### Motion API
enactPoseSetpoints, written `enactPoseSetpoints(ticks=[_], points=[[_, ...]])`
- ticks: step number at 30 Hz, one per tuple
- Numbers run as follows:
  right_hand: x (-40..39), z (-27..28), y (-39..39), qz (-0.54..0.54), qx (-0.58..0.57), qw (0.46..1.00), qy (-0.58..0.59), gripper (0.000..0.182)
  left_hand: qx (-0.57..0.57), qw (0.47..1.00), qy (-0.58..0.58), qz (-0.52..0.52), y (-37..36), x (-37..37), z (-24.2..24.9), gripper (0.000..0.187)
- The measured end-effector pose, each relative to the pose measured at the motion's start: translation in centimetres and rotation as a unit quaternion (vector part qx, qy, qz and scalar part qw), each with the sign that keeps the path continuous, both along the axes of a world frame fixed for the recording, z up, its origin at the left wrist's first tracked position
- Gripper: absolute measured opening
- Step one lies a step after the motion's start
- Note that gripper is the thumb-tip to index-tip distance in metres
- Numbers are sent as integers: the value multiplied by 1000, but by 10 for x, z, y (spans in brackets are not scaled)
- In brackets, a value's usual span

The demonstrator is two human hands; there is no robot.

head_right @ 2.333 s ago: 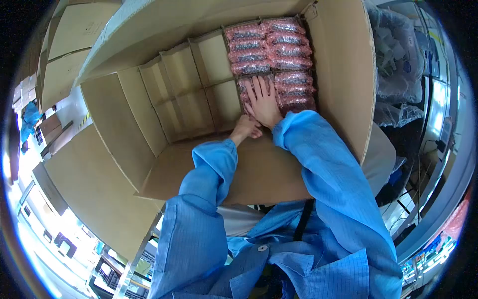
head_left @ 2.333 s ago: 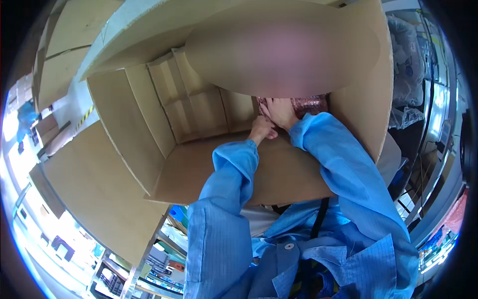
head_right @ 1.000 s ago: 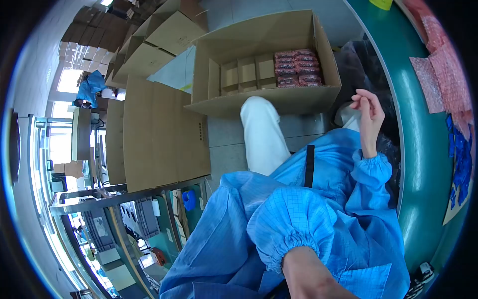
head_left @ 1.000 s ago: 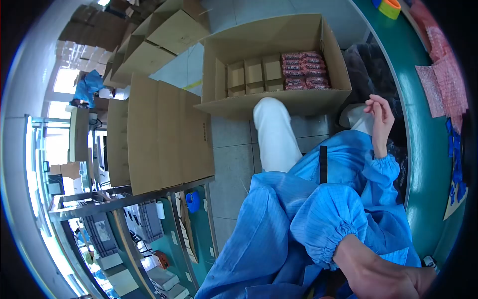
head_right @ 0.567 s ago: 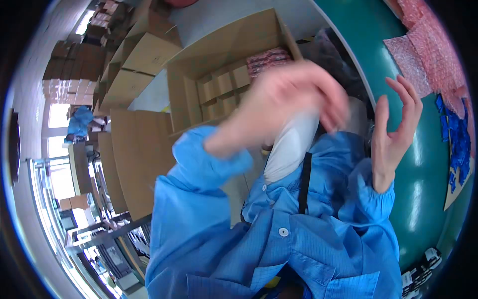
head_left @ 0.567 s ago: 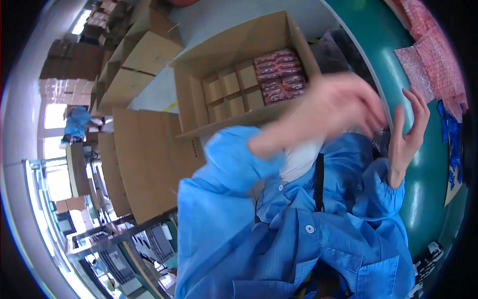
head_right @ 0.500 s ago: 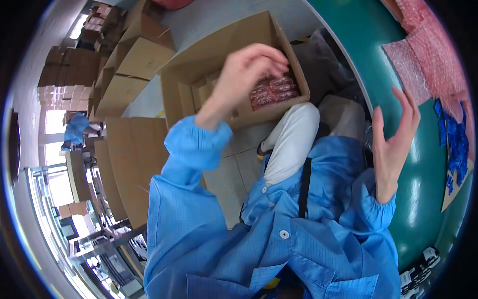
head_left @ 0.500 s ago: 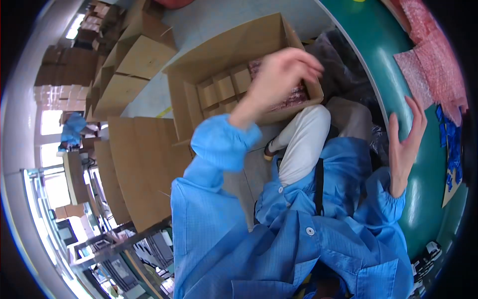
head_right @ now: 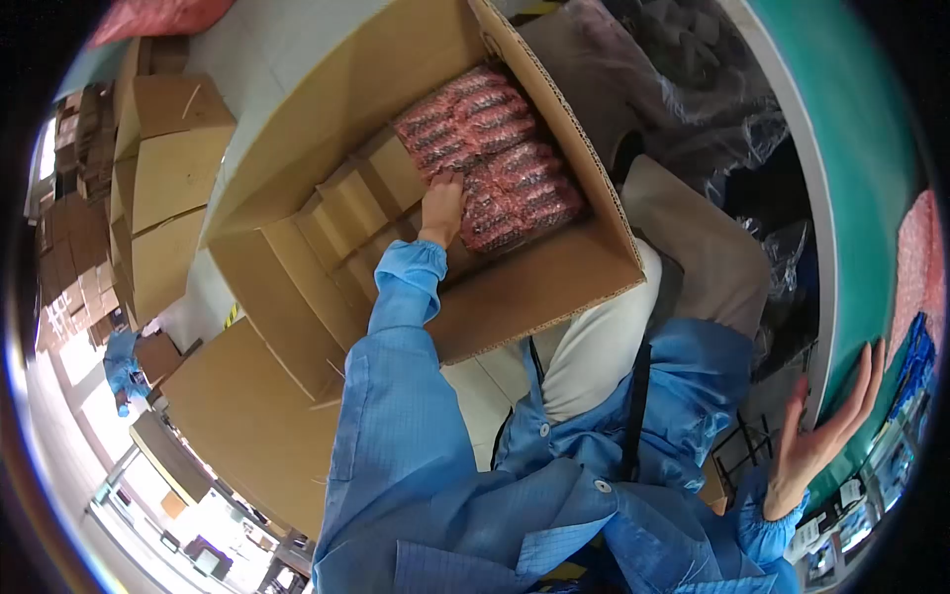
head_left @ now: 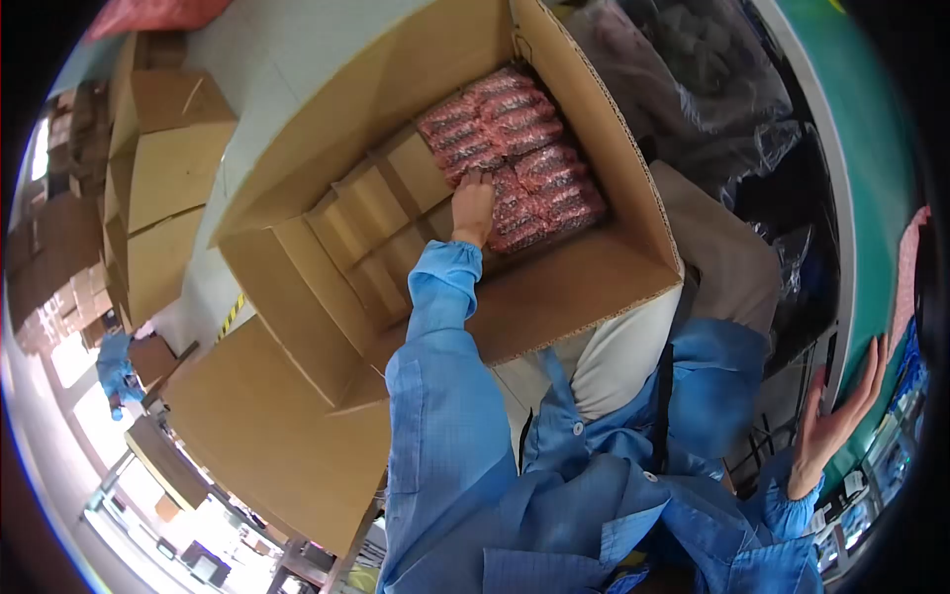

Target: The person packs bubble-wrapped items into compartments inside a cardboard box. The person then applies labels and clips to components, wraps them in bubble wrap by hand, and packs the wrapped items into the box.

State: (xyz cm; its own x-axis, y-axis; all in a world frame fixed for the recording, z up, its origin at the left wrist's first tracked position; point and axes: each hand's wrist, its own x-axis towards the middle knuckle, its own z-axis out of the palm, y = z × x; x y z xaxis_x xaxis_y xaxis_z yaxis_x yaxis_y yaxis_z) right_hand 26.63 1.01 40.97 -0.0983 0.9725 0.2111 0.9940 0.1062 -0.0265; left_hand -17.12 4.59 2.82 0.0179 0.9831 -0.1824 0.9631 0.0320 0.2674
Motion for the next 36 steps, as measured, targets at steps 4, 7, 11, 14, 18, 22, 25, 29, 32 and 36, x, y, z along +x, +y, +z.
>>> enactPoseSetpoints(ticks=[4, 7, 11, 14, 18, 22, 25, 29, 32, 36], points=[[4, -1, -2, -3, 1, 1000, -6, 63, -61, 985, 143, -79, 0, 1, 7, 34], [8, -1, -4, -11, -7, 1000, 8, 63, -65, 978, 181, -77, 5, 1, 4, 38], [4, 2, -3, -10, -8, 1000, 5, 63, -17, 976, 201, -76, 0, 3, -20, 37], [4, 1, -2, 0, -10, 1000, 20, 63, -63, 976, 195, -67, 0, -2, -14, 25], [8, -3, -5, 1, 9, 1000, 4, 61, -118, 984, 128, -47, 1, -3, -18, 15], [6, -1, -4, -6, 3, 1000, 7, 64, -136, 982, 121, -57, 3, -3, -27, 20], [-1, 3, -2, -11, 0, 999, 41, 59, -178, 978, 97, -58, 11, -5, -23, 18], [0, 7, -2, -18, -20, 997, 68, 62, -220, 974, 49, 38, 12, 15, -15, 25], [4, 7, -4, -2, -23, 999, 46, 63, -245, 969, -1, 31, 8, 46, 8, 35], [1, 12, -4, 11, -25, 999, 34, 68, -159, 971, -168, -63, 23, 86, 70, 33]])
